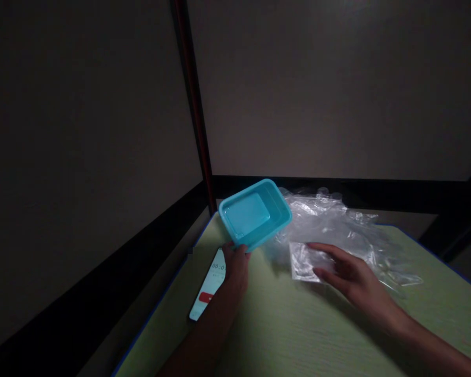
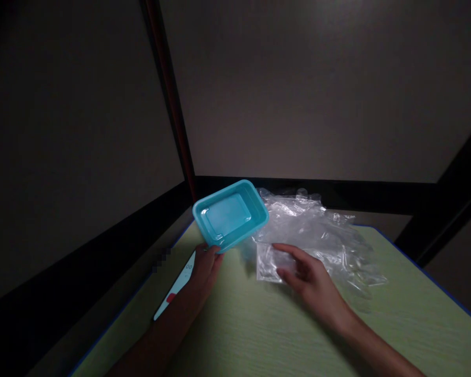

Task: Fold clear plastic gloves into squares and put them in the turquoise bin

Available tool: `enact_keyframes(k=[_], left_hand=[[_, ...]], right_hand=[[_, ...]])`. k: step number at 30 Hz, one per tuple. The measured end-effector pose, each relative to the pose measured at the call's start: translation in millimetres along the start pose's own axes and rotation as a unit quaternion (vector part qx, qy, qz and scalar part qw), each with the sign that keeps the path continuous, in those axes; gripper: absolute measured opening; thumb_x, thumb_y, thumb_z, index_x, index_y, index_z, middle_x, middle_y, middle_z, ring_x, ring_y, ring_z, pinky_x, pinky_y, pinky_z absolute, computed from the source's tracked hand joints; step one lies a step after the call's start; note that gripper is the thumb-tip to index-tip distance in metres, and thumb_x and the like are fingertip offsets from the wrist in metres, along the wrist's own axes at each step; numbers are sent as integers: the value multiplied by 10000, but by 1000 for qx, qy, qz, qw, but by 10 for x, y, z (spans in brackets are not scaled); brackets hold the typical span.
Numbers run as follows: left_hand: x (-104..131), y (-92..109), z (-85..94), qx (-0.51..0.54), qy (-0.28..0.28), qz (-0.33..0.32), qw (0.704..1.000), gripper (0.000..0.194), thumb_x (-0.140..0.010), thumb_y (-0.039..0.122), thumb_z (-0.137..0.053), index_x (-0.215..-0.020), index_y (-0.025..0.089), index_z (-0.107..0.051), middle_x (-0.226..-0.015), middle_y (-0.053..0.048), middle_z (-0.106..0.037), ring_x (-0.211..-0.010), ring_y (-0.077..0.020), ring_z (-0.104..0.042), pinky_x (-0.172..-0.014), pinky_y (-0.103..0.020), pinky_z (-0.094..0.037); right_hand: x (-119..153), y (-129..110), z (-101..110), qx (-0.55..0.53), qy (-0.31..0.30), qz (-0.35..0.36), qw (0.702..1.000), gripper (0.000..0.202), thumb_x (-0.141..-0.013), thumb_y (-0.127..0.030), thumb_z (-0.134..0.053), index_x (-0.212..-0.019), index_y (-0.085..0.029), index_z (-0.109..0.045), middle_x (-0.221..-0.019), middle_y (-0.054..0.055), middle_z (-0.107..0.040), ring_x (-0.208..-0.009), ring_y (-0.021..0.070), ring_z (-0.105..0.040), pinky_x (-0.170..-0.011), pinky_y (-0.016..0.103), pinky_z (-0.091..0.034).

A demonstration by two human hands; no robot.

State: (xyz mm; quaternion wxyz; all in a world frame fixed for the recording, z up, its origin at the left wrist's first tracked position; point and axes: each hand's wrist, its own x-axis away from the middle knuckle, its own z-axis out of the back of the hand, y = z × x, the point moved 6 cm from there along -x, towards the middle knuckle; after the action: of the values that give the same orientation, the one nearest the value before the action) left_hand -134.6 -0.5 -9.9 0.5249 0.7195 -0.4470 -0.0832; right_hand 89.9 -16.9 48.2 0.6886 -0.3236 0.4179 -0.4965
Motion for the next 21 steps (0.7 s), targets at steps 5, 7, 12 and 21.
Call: enact_keyframes(k=[5,7,12,21], left_hand=[[-8,-6,-1,3,-4,3,1000,322,-630,-120,-521,-755,168,-451,-664,36,-551,-537,-66,-543,-538,-172,-451],[-31,-19,4,2,-9,4,1000,311,-641,-113,-516,-759,168,-456,-654,36,-552,-534,-69,-545,-537,-174,-455],[-75,-39,16,9,-30,-4,1000,289,-658,-87,-511,-778,174,-483,-673,34,-566,-552,-73,-558,-527,-164,-449],[-195,-111,64,8,-52,12,999,203,-821,135,-581,-1022,155,-560,-967,-54,-611,-832,-158,-609,-705,-293,-512]], right_hand=[[-612,-321,-316,10,-79,88,993,524,-709,-192,-570,-1230,-146,-527,-1005,69,-635,-737,163,-572,-686,316,-496],[-852,-329,-465,37,-89,73,993,579,-701,-99,-572,-1269,-165,-486,-1001,58,-625,-760,165,-574,-700,319,-497],[-1323,-245,-825,64,-93,28,993,556,-732,-75,-637,-1254,-158,-466,-1092,85,-588,-904,185,-578,-772,333,-497],[-1699,-81,-1220,124,-173,-9,977,318,-878,-310,-538,-1161,-165,-524,-1155,78,-561,-956,203,-585,-789,409,-500]])
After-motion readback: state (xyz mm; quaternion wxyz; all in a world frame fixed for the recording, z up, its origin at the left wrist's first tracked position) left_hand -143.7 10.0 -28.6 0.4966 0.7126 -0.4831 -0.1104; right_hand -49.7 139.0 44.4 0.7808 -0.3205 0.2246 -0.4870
